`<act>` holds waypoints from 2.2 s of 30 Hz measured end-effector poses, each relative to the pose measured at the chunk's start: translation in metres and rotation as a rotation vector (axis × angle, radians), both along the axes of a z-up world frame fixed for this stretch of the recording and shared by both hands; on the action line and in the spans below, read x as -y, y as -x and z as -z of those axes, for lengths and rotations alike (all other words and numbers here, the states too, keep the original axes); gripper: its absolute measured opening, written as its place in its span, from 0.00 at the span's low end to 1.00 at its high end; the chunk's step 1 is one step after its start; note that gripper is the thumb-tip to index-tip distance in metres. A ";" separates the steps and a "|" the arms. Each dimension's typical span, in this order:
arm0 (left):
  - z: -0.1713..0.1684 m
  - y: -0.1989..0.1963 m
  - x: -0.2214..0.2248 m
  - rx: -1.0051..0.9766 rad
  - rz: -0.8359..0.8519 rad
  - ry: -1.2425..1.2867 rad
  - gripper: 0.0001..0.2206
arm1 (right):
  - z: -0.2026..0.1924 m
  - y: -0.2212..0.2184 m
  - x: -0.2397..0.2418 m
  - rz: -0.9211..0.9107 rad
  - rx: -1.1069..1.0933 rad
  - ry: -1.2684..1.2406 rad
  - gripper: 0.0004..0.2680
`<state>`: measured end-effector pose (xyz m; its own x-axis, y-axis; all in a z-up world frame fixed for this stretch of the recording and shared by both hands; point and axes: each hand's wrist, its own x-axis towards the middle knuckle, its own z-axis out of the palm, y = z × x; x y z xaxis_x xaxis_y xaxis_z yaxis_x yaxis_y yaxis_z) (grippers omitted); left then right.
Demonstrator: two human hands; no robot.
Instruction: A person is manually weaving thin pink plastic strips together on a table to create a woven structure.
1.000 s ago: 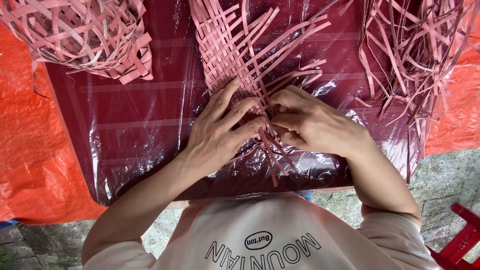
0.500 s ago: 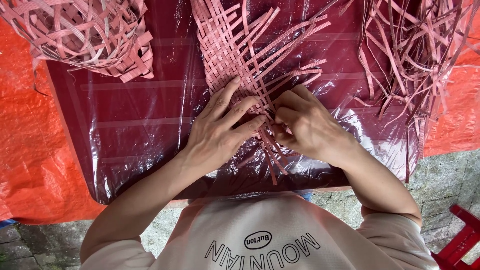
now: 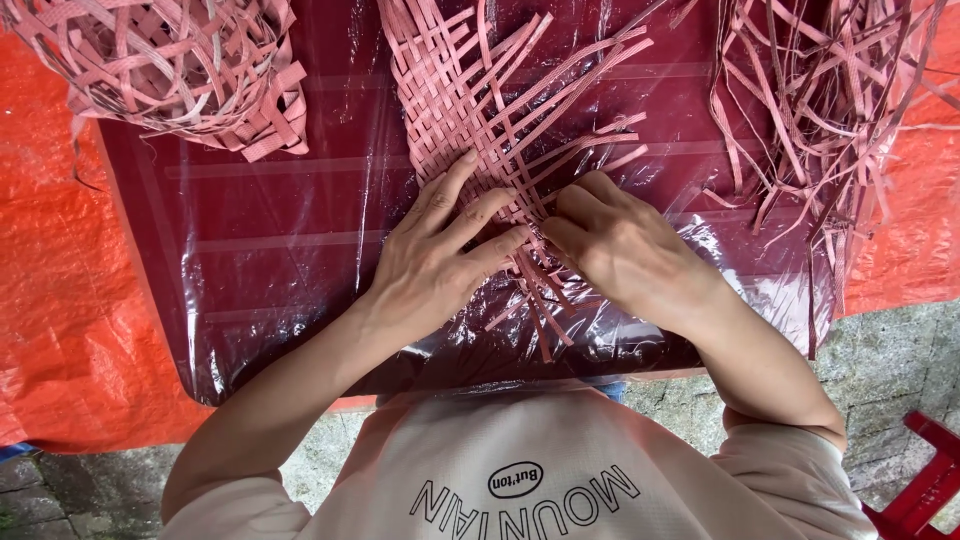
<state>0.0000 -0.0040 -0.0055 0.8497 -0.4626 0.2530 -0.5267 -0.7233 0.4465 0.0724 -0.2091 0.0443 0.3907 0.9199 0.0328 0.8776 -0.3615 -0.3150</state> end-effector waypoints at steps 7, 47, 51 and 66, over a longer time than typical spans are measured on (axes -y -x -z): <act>-0.003 -0.001 0.001 0.013 -0.014 0.023 0.22 | 0.014 0.004 -0.002 -0.002 -0.010 0.086 0.08; -0.006 0.001 0.000 0.002 -0.036 0.098 0.13 | -0.007 -0.008 -0.013 -0.195 0.102 0.326 0.07; -0.009 0.001 0.000 -0.014 -0.029 0.117 0.10 | -0.003 -0.007 -0.012 -0.230 0.195 0.232 0.06; -0.007 0.000 0.000 -0.001 -0.036 0.145 0.10 | 0.004 -0.012 -0.005 -0.383 0.470 0.319 0.02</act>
